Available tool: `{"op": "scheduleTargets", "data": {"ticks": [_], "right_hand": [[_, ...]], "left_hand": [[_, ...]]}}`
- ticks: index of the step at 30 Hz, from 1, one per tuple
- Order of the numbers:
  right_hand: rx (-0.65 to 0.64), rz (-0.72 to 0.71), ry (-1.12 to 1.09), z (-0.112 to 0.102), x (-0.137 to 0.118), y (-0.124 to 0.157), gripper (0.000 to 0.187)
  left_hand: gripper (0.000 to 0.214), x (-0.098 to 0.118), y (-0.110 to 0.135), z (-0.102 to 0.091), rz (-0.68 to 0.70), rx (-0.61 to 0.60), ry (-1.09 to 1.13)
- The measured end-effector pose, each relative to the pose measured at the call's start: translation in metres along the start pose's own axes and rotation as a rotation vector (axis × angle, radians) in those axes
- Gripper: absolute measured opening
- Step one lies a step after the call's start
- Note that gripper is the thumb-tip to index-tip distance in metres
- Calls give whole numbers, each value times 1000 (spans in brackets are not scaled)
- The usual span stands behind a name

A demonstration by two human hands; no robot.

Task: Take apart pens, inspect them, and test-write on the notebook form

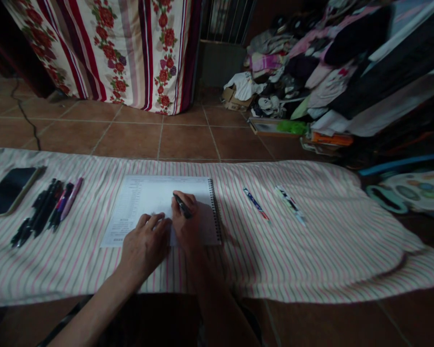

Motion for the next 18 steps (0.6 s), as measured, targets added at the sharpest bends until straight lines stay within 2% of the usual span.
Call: {"op": "scheduleTargets", "data": {"ticks": [3,12,18], "right_hand": [[45,29,-67,-3,0,0,28],[6,144,-116,-17,-7,-3,33],[-54,276,-238,-25,0,-7,37]], "left_hand": [[22,0,0,0,7,6,-7],[22,2,-2,-2,-7,-2,-22],[23,4,-4,-4,-27,18,-39]]}}
Point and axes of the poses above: each hand's wrist, its own y-axis away from the middle knuckle, its own z-axis out of the palm, x = y × z, the point moved 2 cm from there along -y, towards the middle knuckle, and after that the axes turned 2 degrees about z, right-handed, at the moved point
